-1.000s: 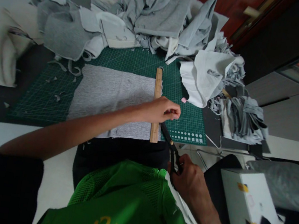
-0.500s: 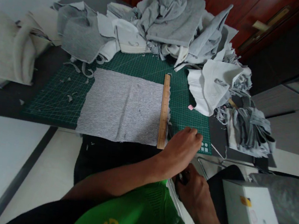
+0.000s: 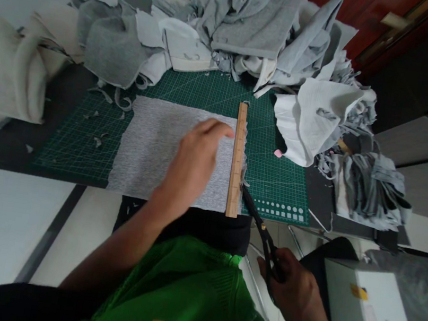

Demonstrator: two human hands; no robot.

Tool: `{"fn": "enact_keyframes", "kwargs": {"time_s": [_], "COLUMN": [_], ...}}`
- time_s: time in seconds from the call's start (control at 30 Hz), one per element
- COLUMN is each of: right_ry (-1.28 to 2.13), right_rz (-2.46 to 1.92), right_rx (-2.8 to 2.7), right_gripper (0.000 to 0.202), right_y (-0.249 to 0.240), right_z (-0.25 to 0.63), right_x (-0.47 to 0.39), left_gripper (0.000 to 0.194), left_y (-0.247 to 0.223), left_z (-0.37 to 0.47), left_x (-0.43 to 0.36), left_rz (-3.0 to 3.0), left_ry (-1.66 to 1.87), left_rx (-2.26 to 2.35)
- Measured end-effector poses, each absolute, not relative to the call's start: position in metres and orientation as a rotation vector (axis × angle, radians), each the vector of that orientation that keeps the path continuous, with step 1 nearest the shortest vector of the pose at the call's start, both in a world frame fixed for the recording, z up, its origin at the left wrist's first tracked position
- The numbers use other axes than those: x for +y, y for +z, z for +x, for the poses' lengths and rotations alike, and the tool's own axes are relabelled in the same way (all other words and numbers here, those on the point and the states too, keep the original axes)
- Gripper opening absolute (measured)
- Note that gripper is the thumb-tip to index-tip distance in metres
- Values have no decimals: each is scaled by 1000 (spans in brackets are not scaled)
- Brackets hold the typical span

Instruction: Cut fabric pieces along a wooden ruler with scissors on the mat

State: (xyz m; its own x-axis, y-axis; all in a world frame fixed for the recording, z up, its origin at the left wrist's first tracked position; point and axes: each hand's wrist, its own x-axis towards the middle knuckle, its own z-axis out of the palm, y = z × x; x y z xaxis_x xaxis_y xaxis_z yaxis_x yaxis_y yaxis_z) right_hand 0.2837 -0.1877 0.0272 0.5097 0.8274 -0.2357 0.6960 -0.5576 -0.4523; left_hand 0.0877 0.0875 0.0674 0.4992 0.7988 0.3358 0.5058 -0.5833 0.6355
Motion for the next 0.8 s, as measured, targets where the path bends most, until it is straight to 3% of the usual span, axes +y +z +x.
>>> {"fn": "enact_keyframes", "kwargs": {"time_s": [0.07,0.2,0.47,0.63,0.8], "right_ry": [694,769,853,967,971], "right_rz": [-2442,-2389,-2353,-2299,-2311], "right_rx": [-1316,-1321,-1220,-1222,-1241], "right_gripper": [31,35,32,28,29], "right_y": [26,25,28,39,51], "right_z": [291,292,280,277,270], "right_x": [-196,-203,-208,-200,-188], "left_gripper": [52,43,10,8,12], "left_y": [69,70,66,66,56], "left_z": [54,36,132,162,180], "left_x": [111,116,111,161,174], "left_rz": [2362,2519,2799,2486,2368], "left_ry": [856,794,158,-129,-183], "left_rx": [1294,1375,88,-210,-299]}}
